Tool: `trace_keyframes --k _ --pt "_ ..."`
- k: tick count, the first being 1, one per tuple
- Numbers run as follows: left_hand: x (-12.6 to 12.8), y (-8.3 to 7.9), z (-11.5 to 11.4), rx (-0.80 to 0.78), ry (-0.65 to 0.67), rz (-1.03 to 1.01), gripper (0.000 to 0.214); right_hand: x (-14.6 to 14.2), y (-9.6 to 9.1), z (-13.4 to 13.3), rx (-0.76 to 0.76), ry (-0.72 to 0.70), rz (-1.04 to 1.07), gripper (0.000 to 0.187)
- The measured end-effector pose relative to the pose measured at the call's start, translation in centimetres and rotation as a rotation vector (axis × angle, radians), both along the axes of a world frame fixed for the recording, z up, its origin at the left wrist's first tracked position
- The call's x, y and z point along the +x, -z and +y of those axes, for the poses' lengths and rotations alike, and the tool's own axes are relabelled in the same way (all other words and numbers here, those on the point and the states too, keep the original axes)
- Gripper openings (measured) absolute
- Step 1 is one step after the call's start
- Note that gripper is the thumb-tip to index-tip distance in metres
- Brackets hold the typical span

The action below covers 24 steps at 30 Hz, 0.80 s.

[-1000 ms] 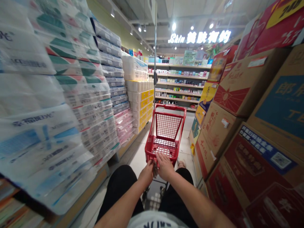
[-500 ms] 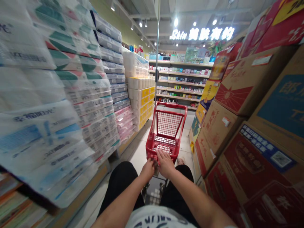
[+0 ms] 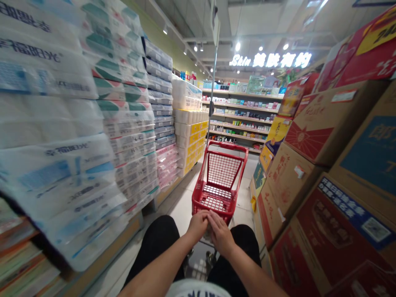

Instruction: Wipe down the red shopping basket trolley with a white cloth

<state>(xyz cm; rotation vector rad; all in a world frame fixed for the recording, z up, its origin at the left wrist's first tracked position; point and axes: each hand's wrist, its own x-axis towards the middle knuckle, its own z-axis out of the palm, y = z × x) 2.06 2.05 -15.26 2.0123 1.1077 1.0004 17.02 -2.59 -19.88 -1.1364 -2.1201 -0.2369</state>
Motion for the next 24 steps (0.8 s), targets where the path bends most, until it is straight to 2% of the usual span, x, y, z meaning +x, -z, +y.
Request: trace_keyframes --k 4,8,13,15,18,21,24 --pt "0.6 -0.3 -0.2 0.043 -0.027 -0.107 0.033 -0.1 0.3 0.7 -0.033 0.026 0.179 0.061" --pt "0.4 -0.7 0.1 0.188 -0.021 -0.115 0.034 0.0 -1.5 1.8 0.028 0.080 0.264 0.052" --pt "-0.4 -0.1 2.0 0.373 0.062 0.179 0.051 0.8 -3.4 2.6 0.105 0.208 0.183 0.037" --pt "-0.7 0.6 2.7 0.394 0.051 0.343 0.053 1.0 -3.2 2.7 0.099 0.261 0.100 0.036" --pt "-0.9 1.6 3.2 0.450 0.052 0.516 0.049 1.1 -2.3 2.9 0.071 0.328 0.041 0.044" --pt "-1.2 1.9 3.5 0.506 0.060 0.579 0.051 0.9 -1.6 3.1 0.033 0.349 0.018 0.051" --pt "-1.6 1.8 3.7 0.530 0.079 0.586 0.051 0.6 -1.5 3.3 0.011 0.272 -0.069 0.052"
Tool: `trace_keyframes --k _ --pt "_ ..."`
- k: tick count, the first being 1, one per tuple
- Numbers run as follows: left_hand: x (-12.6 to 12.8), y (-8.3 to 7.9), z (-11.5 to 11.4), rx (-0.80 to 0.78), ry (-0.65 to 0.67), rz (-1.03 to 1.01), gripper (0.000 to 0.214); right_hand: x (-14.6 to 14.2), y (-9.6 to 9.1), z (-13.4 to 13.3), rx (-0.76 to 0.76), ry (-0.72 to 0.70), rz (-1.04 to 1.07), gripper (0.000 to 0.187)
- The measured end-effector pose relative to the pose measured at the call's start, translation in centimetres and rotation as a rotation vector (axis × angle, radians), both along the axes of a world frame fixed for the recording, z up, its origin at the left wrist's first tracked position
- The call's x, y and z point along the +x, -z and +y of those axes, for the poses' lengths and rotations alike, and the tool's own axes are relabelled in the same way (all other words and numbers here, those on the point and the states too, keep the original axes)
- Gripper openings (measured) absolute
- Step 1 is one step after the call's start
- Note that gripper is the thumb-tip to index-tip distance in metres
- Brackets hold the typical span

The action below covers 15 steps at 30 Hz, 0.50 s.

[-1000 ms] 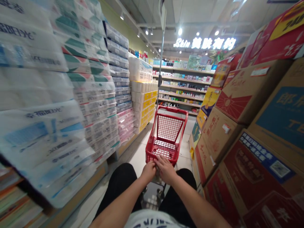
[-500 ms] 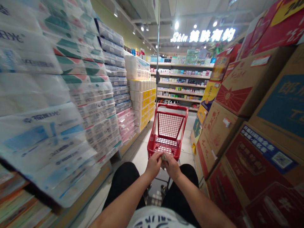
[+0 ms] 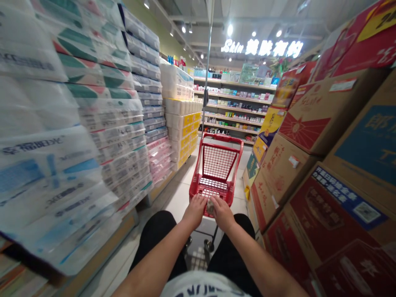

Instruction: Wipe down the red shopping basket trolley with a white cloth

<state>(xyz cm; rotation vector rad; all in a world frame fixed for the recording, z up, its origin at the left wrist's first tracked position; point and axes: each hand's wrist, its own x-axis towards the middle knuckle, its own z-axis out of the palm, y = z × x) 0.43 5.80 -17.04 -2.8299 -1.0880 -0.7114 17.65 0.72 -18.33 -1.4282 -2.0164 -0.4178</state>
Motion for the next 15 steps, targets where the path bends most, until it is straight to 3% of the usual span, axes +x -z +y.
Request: trace_keyframes --k 3,5,11,15 --pt "-0.6 -0.4 0.4 0.007 0.007 -0.009 0.051 -0.4 -0.8 0.2 -0.060 -0.144 -0.107 0.051" --pt "-0.9 -0.8 0.6 -0.005 -0.008 -0.006 0.049 -0.7 -1.8 0.4 -0.152 -0.157 -0.093 0.052" --pt "-1.3 -1.7 0.9 -0.071 -0.032 -0.037 0.043 -2.1 -4.9 1.4 -0.540 0.176 0.035 0.064" --pt "-1.6 -1.9 1.2 -0.071 -0.031 -0.059 0.037 -2.2 -5.6 1.8 -0.662 0.187 -0.019 0.065"
